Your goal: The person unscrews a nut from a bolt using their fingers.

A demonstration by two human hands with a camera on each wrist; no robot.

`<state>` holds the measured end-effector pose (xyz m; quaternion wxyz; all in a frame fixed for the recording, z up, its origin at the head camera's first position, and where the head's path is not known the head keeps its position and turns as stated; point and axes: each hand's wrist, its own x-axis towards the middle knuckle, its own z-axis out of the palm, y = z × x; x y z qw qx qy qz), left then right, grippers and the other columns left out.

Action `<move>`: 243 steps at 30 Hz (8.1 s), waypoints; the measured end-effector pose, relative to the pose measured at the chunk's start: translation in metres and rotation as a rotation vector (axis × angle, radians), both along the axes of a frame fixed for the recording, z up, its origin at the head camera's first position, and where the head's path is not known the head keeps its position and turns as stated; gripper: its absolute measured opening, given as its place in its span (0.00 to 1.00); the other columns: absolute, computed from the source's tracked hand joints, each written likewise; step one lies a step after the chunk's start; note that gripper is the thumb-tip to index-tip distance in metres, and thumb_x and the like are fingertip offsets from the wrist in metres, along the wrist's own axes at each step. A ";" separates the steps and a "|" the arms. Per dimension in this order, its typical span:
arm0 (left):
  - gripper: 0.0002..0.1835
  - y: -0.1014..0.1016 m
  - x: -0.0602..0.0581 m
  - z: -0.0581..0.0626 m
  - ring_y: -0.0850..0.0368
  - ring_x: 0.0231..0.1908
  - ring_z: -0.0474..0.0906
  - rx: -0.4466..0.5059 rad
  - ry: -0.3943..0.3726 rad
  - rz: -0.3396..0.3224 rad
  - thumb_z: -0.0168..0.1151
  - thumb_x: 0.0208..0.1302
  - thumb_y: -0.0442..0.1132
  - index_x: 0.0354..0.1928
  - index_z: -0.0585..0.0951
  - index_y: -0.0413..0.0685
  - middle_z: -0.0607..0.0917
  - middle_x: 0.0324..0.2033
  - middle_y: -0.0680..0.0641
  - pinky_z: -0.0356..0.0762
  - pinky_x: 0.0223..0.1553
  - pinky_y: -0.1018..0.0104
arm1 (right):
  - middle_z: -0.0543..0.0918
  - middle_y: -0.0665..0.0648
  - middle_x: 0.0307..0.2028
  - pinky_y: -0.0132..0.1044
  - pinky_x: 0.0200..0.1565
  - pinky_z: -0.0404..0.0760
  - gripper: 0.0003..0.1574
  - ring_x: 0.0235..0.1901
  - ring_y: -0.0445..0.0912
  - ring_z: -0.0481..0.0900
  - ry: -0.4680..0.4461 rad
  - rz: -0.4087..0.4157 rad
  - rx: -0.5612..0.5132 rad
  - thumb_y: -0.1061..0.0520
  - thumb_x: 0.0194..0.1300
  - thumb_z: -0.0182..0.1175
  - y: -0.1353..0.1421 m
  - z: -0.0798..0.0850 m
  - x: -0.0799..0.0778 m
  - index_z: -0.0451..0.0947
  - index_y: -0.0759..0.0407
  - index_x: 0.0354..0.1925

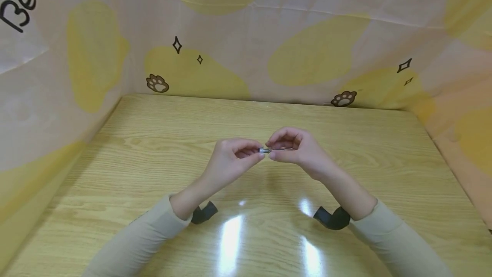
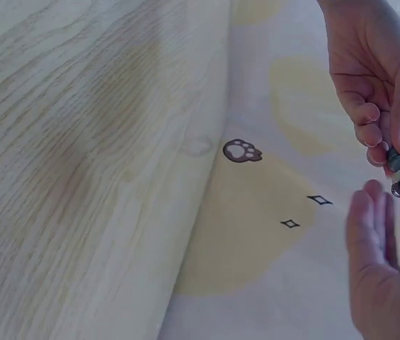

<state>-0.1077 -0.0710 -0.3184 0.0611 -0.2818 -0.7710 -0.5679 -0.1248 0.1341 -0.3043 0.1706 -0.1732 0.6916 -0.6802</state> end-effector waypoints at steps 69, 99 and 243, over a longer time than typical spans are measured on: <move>0.08 -0.003 -0.001 0.002 0.54 0.31 0.83 0.082 -0.266 0.006 0.67 0.55 0.32 0.37 0.84 0.37 0.86 0.32 0.45 0.83 0.35 0.65 | 0.82 0.53 0.32 0.38 0.42 0.82 0.08 0.33 0.43 0.82 -0.078 0.000 -0.029 0.69 0.57 0.60 -0.002 -0.003 -0.002 0.78 0.59 0.36; 0.09 -0.005 -0.010 0.001 0.52 0.33 0.84 0.127 -0.415 -0.050 0.68 0.54 0.31 0.38 0.83 0.35 0.86 0.33 0.43 0.82 0.39 0.61 | 0.83 0.54 0.34 0.37 0.42 0.82 0.09 0.34 0.44 0.82 -0.099 0.049 -0.029 0.69 0.58 0.60 0.001 -0.001 -0.004 0.77 0.61 0.38; 0.10 -0.007 -0.008 0.004 0.53 0.32 0.83 0.135 -0.413 0.010 0.69 0.52 0.32 0.38 0.83 0.36 0.86 0.33 0.43 0.82 0.39 0.62 | 0.81 0.54 0.33 0.35 0.43 0.81 0.09 0.34 0.42 0.81 -0.108 0.032 -0.049 0.70 0.59 0.57 0.003 0.001 -0.004 0.76 0.62 0.39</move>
